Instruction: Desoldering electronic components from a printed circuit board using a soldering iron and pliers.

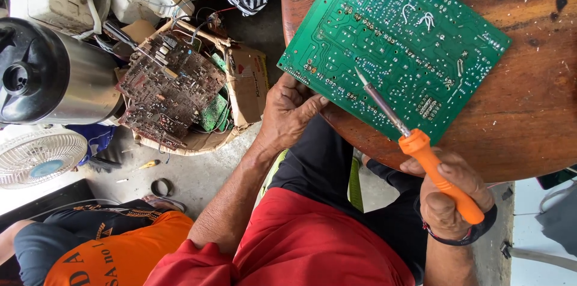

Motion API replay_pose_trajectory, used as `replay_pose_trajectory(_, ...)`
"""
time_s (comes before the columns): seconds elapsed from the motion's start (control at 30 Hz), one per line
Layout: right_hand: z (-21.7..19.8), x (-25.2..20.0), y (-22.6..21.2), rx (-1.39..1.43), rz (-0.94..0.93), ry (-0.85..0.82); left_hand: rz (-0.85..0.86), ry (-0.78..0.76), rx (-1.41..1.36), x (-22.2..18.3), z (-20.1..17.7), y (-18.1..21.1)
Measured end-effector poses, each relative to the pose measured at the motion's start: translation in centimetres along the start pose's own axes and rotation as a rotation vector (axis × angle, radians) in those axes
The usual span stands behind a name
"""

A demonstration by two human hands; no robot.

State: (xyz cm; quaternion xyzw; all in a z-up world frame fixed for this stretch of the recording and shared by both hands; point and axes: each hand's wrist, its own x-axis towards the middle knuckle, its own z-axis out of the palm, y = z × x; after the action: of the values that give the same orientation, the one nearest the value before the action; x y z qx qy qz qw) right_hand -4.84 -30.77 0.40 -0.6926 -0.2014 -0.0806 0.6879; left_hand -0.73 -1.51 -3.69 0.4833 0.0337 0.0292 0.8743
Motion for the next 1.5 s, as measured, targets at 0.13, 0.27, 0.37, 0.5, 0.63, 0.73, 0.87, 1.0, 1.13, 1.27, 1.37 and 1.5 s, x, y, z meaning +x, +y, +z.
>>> replay_pose_trajectory(0.13,-0.5,-1.0,-0.1,-0.081,-0.025,-0.028,0.046,-0.031,-0.006,-0.2,0.0,-0.3)
replay_pose_trajectory(0.27,-0.9,-1.1,-1.1,-0.133,-0.024,-0.082,0.063,-0.029,0.012,-0.3,0.2,-0.6)
replay_pose_trajectory(0.37,0.6,-0.3,-1.8,-0.231,-0.026,-0.03,0.097,-0.037,0.018,-0.2,0.1,-1.0)
replay_pose_trajectory(0.5,1.5,0.1,-2.1,-0.249,0.035,0.004,0.112,-0.05,0.031,-0.1,-0.1,-0.9)
replay_pose_trajectory(0.63,1.4,0.0,-1.6,-0.256,0.033,0.0,0.102,-0.063,0.026,-0.2,-0.1,-1.0)
replay_pose_trajectory(0.73,1.2,-0.2,-1.1,-0.294,0.042,-0.004,0.114,-0.07,0.031,-0.2,-0.4,-1.2)
replay_pose_trajectory(0.87,1.2,0.4,-1.5,-0.3,0.022,-0.07,0.11,-0.068,0.038,-0.3,-0.4,-1.2)
replay_pose_trajectory(1.0,1.0,0.4,-1.7,-0.328,0.057,-0.094,0.12,-0.076,0.028,-0.2,-0.4,-1.3)
replay_pose_trajectory(1.13,0.9,0.0,-1.5,-0.307,0.071,-0.084,0.13,-0.086,0.016,-0.2,-0.2,-1.1)
replay_pose_trajectory(1.27,1.0,0.5,-1.9,-0.315,0.062,-0.103,0.123,-0.084,0.028,-0.2,-0.3,-1.2)
replay_pose_trajectory(1.37,0.9,0.3,-1.7,-0.294,0.078,-0.099,0.133,-0.099,0.005,-0.2,-0.2,-1.1)
replay_pose_trajectory(1.5,0.9,0.2,-1.5,-0.309,0.066,-0.097,0.124,-0.089,0.028,-0.1,-0.2,-1.0)
